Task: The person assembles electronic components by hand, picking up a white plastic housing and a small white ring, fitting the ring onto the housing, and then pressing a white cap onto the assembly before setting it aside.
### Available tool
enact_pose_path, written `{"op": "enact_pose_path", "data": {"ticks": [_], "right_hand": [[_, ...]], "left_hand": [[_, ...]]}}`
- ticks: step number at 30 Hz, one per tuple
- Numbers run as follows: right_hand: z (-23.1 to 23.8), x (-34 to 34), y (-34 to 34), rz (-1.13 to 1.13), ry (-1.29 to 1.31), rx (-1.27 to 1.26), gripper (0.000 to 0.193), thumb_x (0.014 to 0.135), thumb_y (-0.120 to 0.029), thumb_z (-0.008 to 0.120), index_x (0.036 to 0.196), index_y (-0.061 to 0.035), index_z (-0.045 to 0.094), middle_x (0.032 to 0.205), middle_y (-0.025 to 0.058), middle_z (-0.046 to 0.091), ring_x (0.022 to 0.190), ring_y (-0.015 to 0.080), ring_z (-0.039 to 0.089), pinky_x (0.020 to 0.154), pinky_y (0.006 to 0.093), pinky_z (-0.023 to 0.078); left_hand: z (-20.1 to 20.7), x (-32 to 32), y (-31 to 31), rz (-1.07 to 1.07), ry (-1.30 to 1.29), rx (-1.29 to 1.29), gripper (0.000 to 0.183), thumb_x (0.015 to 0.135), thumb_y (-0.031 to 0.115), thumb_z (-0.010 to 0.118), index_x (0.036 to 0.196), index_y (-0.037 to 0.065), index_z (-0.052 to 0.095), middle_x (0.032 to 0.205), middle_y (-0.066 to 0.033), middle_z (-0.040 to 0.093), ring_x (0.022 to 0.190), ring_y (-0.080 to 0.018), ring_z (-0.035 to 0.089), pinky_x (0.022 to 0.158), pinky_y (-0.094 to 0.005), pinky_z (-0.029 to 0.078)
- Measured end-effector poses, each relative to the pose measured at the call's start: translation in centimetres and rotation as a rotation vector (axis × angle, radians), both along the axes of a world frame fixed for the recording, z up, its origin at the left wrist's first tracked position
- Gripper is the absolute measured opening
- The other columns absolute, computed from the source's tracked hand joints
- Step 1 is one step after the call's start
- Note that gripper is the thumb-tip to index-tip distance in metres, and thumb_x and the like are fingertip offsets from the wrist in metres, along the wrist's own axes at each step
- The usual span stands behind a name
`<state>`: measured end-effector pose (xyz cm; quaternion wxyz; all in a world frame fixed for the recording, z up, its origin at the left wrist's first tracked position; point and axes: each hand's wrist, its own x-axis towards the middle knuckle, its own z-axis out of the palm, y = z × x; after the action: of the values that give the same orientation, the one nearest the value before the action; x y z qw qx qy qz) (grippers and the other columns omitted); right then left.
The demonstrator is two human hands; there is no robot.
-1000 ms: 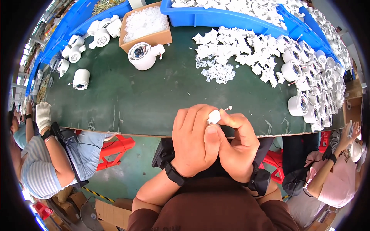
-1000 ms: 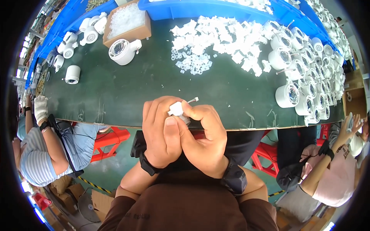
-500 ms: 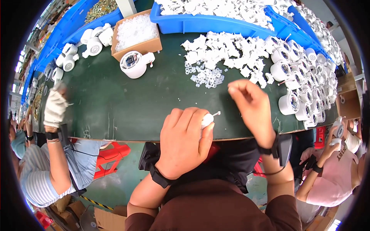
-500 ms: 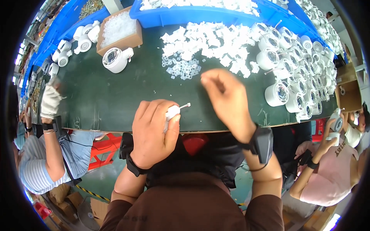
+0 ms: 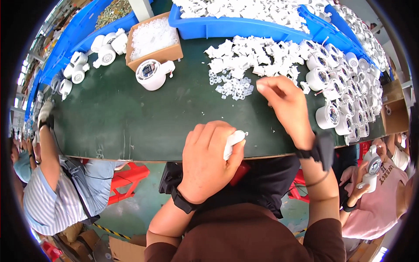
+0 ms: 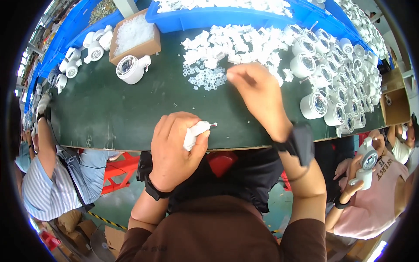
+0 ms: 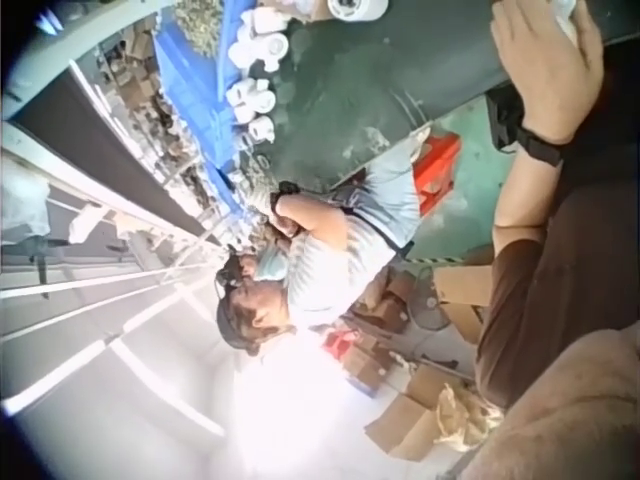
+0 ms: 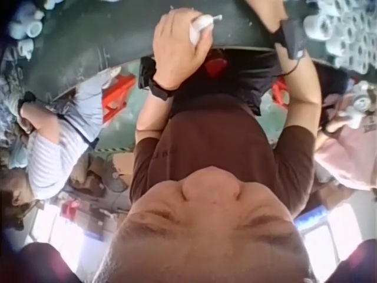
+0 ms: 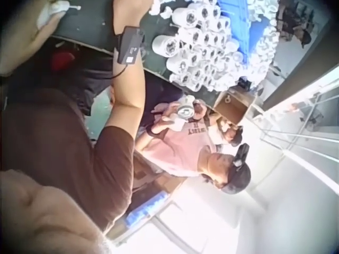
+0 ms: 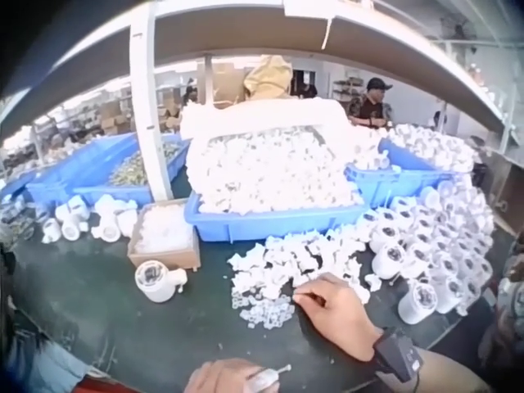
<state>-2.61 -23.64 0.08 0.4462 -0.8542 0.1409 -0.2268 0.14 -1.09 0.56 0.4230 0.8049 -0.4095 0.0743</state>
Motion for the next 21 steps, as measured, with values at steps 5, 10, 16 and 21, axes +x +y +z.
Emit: {"op": "enact_pose_path", "data": {"ticks": [5, 10, 16, 21], "right_hand": [[2.2, -5.4, 3.3, 0.327, 0.1, 0.371, 0.013, 0.092, 0.002, 0.073, 0.103, -0.0013, 0.077, 0.097, 0.0023, 0.063, 0.087, 0.0092, 0.059, 0.075, 0.0253, 0.048], [1.5, -5.4, 4.5, 0.37, 0.041, 0.316, 0.019, 0.091, 0.007, 0.071, 0.107, -0.0015, 0.077, 0.111, 0.0081, 0.066, 0.098, 0.0143, 0.065, 0.084, 0.0278, 0.054], [1.6, -4.8, 5.1, 0.359, 0.14, 0.811, 0.016, 0.094, 0.007, 0.069, 0.109, 0.0024, 0.073, 0.108, 0.009, 0.07, 0.107, 0.0168, 0.067, 0.094, 0.0313, 0.056], [2.0, -4.3, 5.6, 0.317, 0.214, 0.97, 0.011, 0.095, 0.004, 0.067, 0.106, 0.0013, 0.068, 0.099, 0.0054, 0.07, 0.097, 0.0128, 0.067, 0.087, 0.0289, 0.056]], "left_hand": [[0.2, 0.3, 0.1, -0.02, -0.034, 0.004, 0.029, 0.077, 0.006, 0.078, 0.103, 0.006, 0.064, 0.105, -0.0097, 0.066, 0.089, -0.032, 0.06, 0.077, -0.0406, 0.048], [0.4, 0.4, 0.2, -0.023, -0.026, 0.044, 0.031, 0.075, 0.005, 0.079, 0.103, 0.006, 0.065, 0.105, -0.0097, 0.065, 0.087, -0.0316, 0.058, 0.075, -0.0405, 0.047], [-0.1, 0.6, 0.0, -0.043, -0.062, 0.022, 0.031, 0.075, 0.005, 0.078, 0.101, 0.005, 0.063, 0.102, -0.0099, 0.063, 0.087, -0.0318, 0.059, 0.075, -0.0412, 0.047], [0.0, 0.5, -0.1, -0.05, -0.046, 0.033, 0.034, 0.074, 0.004, 0.079, 0.101, 0.007, 0.058, 0.101, -0.0105, 0.062, 0.09, -0.0327, 0.06, 0.077, -0.0421, 0.048]]}}
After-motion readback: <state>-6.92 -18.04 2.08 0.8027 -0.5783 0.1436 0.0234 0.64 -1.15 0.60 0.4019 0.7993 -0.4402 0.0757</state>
